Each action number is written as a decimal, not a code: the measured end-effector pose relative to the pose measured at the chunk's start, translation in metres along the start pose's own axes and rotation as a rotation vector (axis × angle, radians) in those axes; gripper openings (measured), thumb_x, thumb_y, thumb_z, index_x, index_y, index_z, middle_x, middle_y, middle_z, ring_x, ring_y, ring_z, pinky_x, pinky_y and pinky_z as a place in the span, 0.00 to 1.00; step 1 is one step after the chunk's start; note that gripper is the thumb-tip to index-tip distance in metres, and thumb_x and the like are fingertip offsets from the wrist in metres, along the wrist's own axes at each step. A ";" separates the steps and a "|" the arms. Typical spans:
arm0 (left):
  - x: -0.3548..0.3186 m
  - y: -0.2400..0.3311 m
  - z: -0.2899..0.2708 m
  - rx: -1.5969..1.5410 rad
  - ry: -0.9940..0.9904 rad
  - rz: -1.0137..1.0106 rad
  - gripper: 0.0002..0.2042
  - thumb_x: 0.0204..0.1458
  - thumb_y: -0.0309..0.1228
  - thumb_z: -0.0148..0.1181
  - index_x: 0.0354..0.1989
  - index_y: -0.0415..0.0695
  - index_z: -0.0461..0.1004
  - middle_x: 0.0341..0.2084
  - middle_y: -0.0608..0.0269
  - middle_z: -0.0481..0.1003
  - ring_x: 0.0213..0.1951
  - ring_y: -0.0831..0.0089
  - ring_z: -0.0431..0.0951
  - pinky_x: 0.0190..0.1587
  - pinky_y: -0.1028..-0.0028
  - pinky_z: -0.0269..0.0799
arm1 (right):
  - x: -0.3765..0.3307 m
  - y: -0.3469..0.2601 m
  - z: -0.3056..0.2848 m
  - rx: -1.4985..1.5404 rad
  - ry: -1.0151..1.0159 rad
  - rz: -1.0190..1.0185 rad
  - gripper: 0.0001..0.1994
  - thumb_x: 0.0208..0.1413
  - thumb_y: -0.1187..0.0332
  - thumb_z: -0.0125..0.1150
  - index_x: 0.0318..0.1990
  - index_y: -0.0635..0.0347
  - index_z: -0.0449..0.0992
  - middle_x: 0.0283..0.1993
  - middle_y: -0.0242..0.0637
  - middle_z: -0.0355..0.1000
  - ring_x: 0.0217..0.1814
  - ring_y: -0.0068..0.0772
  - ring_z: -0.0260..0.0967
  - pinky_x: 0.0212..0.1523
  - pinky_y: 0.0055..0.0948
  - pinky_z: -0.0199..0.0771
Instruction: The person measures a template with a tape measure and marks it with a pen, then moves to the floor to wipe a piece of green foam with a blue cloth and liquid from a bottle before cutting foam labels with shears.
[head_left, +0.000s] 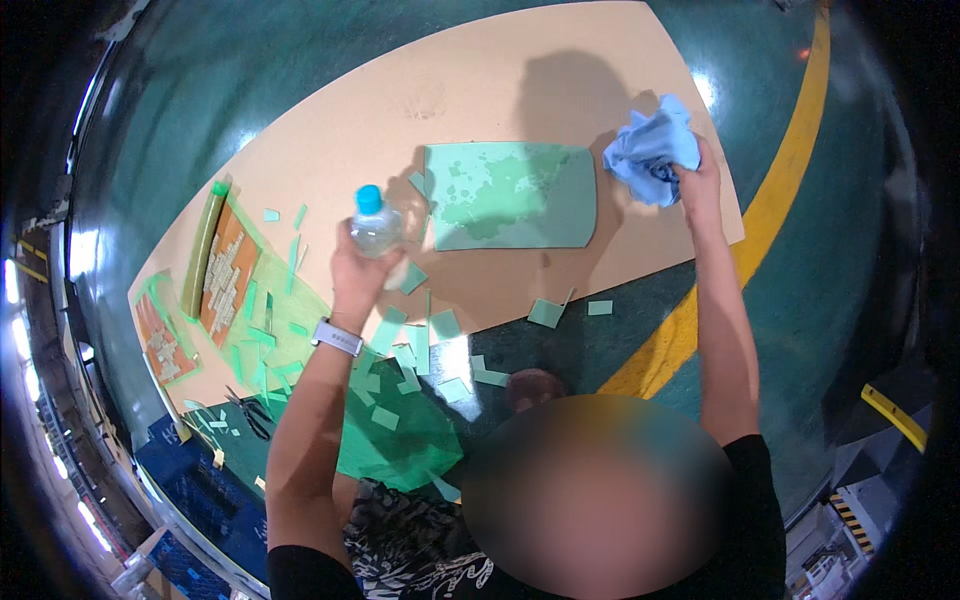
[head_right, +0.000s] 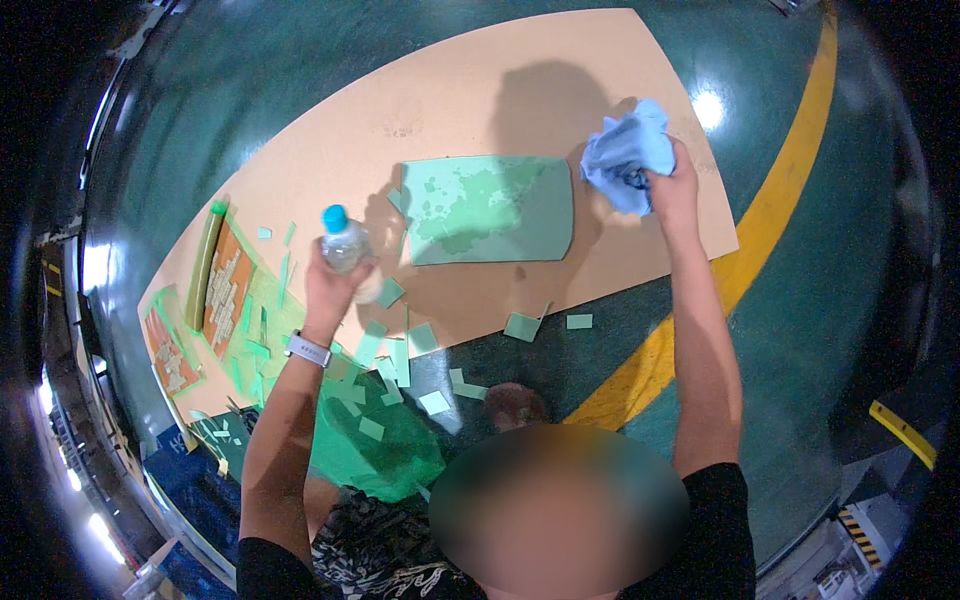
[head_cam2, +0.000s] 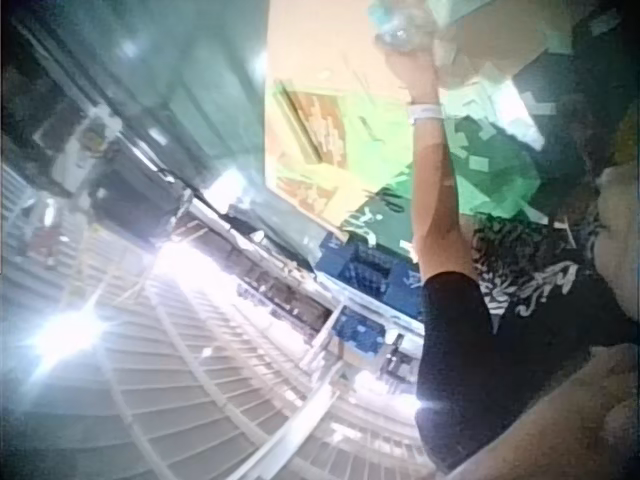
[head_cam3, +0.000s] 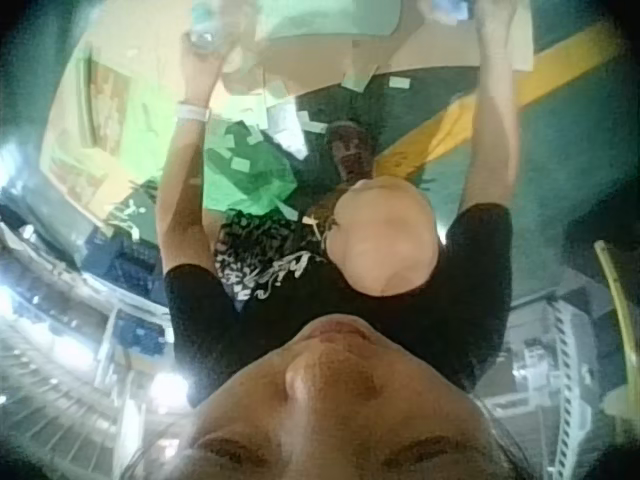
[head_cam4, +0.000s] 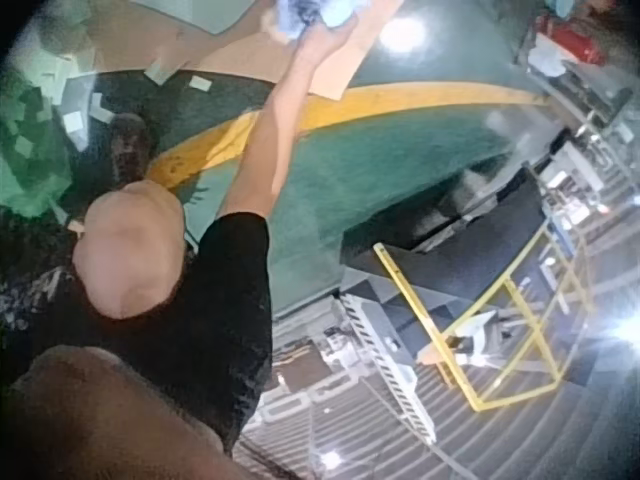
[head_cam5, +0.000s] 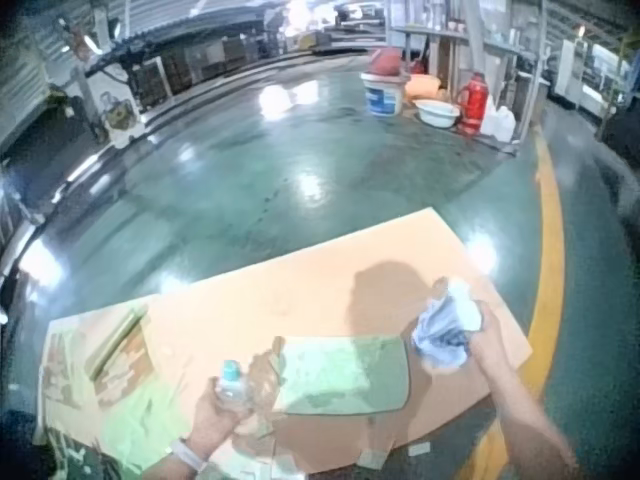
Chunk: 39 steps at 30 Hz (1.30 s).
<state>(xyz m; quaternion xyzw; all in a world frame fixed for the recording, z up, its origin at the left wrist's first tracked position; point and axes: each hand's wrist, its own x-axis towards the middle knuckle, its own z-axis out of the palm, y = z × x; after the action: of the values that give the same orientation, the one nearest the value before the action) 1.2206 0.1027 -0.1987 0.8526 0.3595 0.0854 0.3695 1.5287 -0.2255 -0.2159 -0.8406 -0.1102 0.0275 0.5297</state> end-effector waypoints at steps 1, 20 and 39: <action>0.002 -0.006 -0.005 -0.028 0.082 0.020 0.33 0.33 0.36 0.72 0.47 0.37 0.60 0.35 0.45 0.74 0.39 0.54 0.76 0.41 0.64 0.71 | -0.013 -0.018 0.007 -0.004 -0.066 0.050 0.24 0.40 0.84 0.53 0.50 0.60 0.68 0.43 0.37 0.71 0.47 0.30 0.68 0.49 0.27 0.66; -0.029 -0.077 0.020 -0.271 0.476 -0.227 0.25 0.44 0.28 0.63 0.50 0.35 0.61 0.48 0.51 0.65 0.52 0.60 0.66 0.54 0.62 0.61 | -0.118 -0.010 0.176 -0.746 -0.329 -0.255 0.41 0.39 0.41 0.60 0.60 0.53 0.60 0.68 0.58 0.38 0.71 0.56 0.31 0.63 0.59 0.32; -0.040 -0.036 0.083 0.557 -0.186 0.548 0.22 0.42 0.25 0.51 0.51 0.36 0.67 0.55 0.54 0.63 0.57 0.61 0.62 0.62 0.62 0.51 | -0.097 0.044 0.159 -0.657 -0.174 -0.713 0.17 0.50 0.71 0.47 0.48 0.52 0.73 0.55 0.45 0.65 0.60 0.45 0.59 0.56 0.44 0.59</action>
<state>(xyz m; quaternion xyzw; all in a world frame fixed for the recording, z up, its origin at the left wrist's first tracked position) 1.2057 0.0449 -0.2774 0.9885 0.0931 0.0029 0.1187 1.4154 -0.1245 -0.3319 -0.8677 -0.4378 -0.1215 0.2019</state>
